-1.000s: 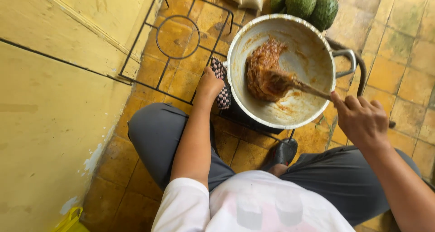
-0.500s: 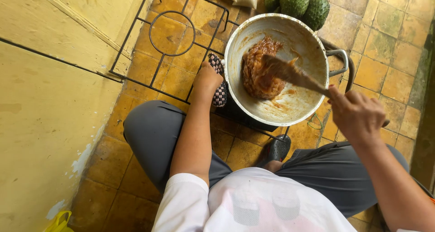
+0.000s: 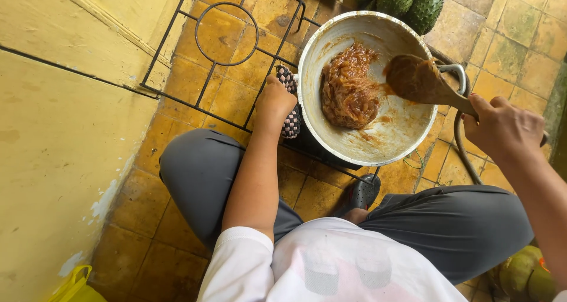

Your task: Stirring a thick brown paste in a pan on a portable stove with a wooden spatula

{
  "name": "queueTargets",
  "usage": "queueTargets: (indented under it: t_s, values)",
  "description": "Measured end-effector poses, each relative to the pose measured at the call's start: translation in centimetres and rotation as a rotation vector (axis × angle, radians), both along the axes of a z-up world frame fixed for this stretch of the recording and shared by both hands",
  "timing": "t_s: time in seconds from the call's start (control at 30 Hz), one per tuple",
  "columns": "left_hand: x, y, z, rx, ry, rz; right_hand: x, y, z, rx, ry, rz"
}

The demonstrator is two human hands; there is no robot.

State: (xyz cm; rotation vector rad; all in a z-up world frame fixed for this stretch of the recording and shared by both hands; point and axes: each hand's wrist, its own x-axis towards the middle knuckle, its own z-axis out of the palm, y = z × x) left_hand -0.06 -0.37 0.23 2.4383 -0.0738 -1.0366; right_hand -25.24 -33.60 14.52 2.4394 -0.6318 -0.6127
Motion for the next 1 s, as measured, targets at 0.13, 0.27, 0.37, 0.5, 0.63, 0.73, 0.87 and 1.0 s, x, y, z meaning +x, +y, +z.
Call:
queueTargets:
  t_s: [0.13, 0.27, 0.37, 0.5, 0.63, 0.73, 0.87, 1.0]
  values:
    - [-0.2, 0.1, 0.0, -0.003, 0.004, -0.004, -0.7, -1.5, -2.2, -0.011, 0.209, 0.085]
    - [0.0, 0.1, 0.0, -0.005, -0.037, -0.008, -1.9, -2.6, -5.1, 0.208, 0.359, 0.095]
    - [-0.2, -0.1, 1.0, -0.007, -0.024, -0.006, -4.3, -2.0, -9.6, 0.379, 0.207, 0.060]
    - [-0.3, -0.1, 0.5, -0.005, -0.097, -0.006, -3.6, 2.6, -12.5, 0.609, 0.043, -0.021]
    - [-0.8, 0.2, 3.2, -0.088, -0.103, 0.049, -1.5, 9.0, -15.5, 0.887, -0.048, -0.430]
    - [-0.7, 0.1, 2.4, -0.074, -0.102, 0.043, 0.4, 11.1, -18.4, 1.081, -0.280, -0.656]
    - [-0.4, 0.2, 2.0, -0.066, -0.097, 0.024, 5.8, 13.4, -13.3, 1.914, -0.638, -1.028]
    - [-0.9, 0.3, 3.1, -0.070, -0.105, 0.012, 6.0, 10.7, -14.2, 2.621, -0.814, -1.258]
